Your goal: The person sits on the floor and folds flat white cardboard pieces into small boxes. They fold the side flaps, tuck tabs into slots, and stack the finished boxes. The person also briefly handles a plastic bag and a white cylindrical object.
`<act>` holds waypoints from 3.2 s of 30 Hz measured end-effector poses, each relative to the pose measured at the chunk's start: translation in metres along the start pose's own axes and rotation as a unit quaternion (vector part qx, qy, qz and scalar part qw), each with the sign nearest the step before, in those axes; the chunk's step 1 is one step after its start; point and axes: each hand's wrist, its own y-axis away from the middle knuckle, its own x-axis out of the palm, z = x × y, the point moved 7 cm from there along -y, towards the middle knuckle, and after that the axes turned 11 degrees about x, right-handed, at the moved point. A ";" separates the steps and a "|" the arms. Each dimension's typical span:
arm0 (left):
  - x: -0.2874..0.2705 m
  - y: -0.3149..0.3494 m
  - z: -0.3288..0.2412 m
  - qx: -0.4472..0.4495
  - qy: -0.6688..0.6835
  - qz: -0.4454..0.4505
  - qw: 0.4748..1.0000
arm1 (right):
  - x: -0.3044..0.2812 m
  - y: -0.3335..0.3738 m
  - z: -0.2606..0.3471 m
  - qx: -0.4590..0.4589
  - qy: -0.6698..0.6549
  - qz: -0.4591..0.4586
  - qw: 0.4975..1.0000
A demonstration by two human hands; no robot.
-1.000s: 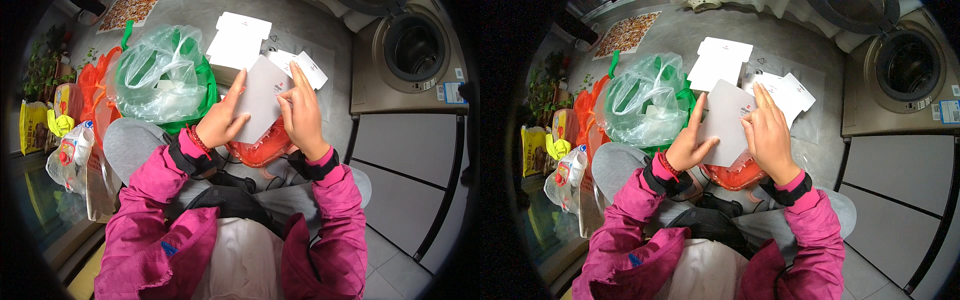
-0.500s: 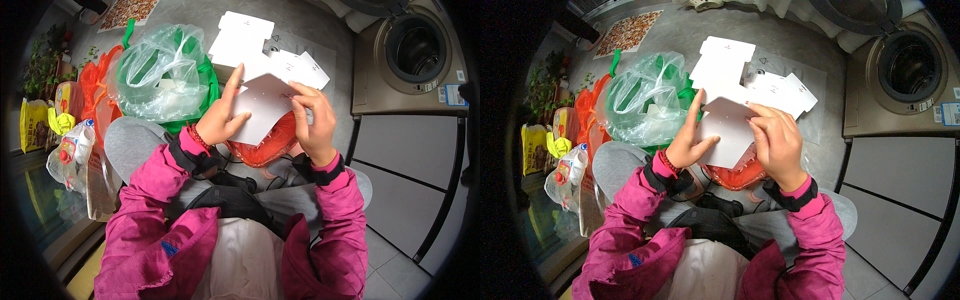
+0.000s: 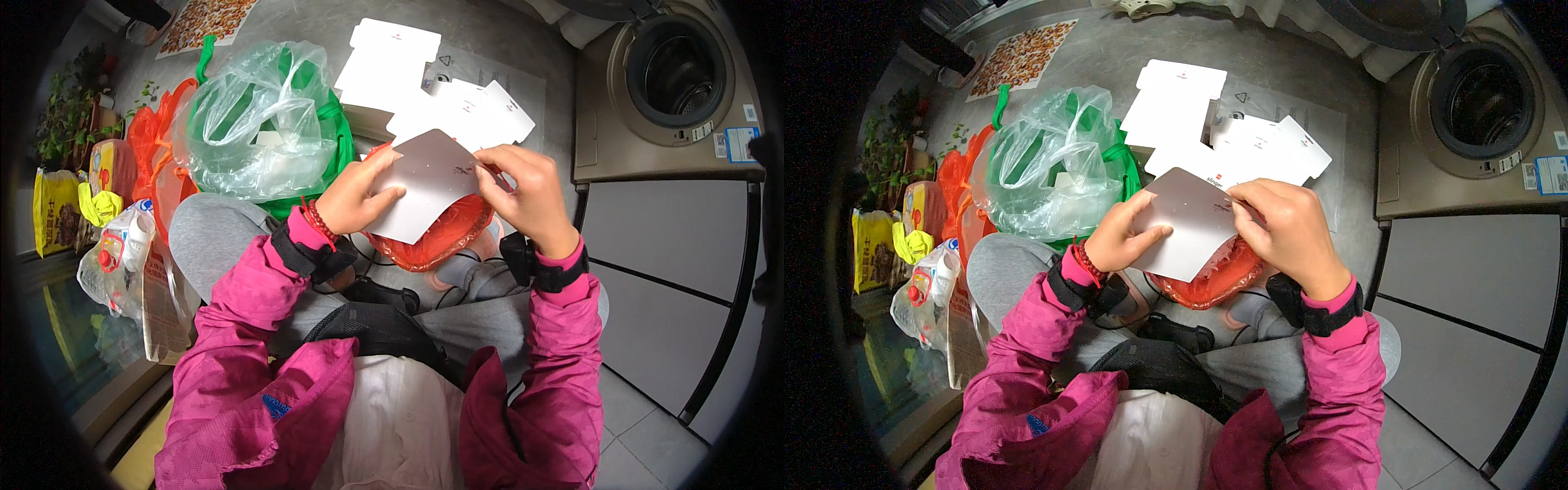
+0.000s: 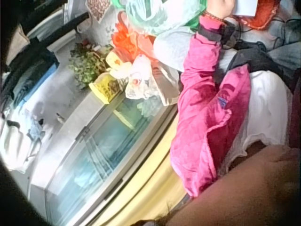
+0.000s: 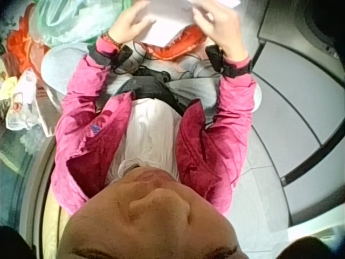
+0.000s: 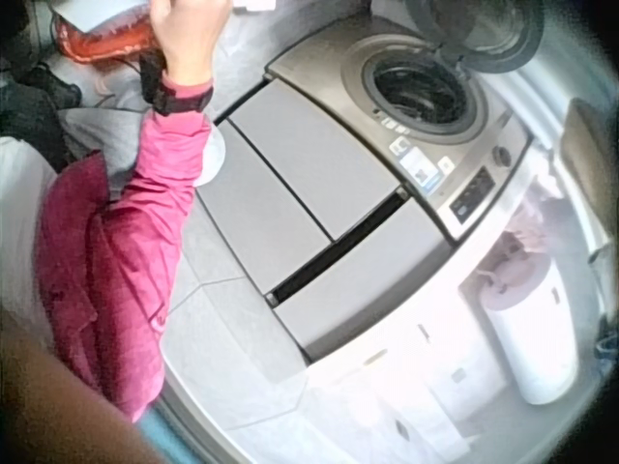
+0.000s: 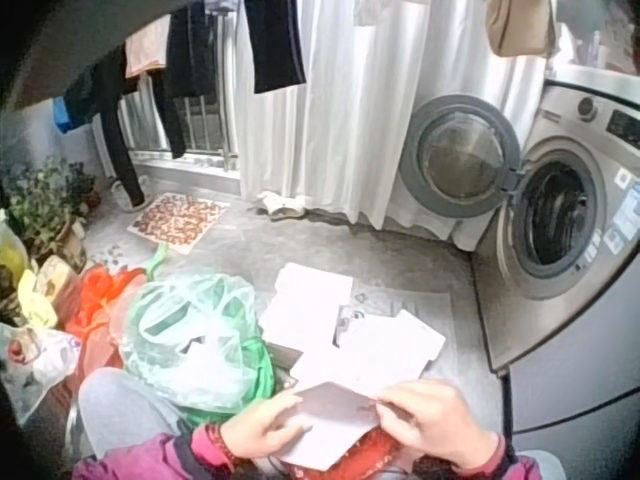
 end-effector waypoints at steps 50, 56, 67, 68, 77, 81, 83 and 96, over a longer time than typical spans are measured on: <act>-0.036 0.002 0.008 -0.012 0.095 -0.253 0.963 | 0.075 0.026 -0.058 0.318 -0.254 0.278 0.870; -0.037 0.001 0.015 -0.024 0.159 -0.268 0.950 | 0.015 0.000 -0.030 0.114 -0.143 -0.048 0.982; -0.029 0.001 0.025 -0.074 0.195 -0.248 0.946 | 0.029 0.004 -0.029 0.155 -0.230 -0.005 0.961; -0.032 0.001 0.027 -0.076 0.156 -0.250 0.953 | 0.025 0.006 -0.043 0.211 -0.230 -0.013 0.950; -0.031 0.003 0.029 -0.055 0.036 -0.207 0.976 | -0.013 0.014 -0.218 0.385 -0.302 -0.171 0.855; -0.033 0.000 0.017 -0.015 -0.021 -0.197 0.980 | 0.012 0.033 -0.277 0.466 -0.281 -0.120 0.830; -0.033 -0.002 0.010 0.008 -0.047 -0.192 0.980 | 0.017 0.042 -0.285 0.559 -0.187 -0.083 0.803; -0.008 -0.001 -0.014 0.013 -0.019 -0.062 0.998 | 0.037 -0.028 0.010 -0.029 0.045 -0.011 0.999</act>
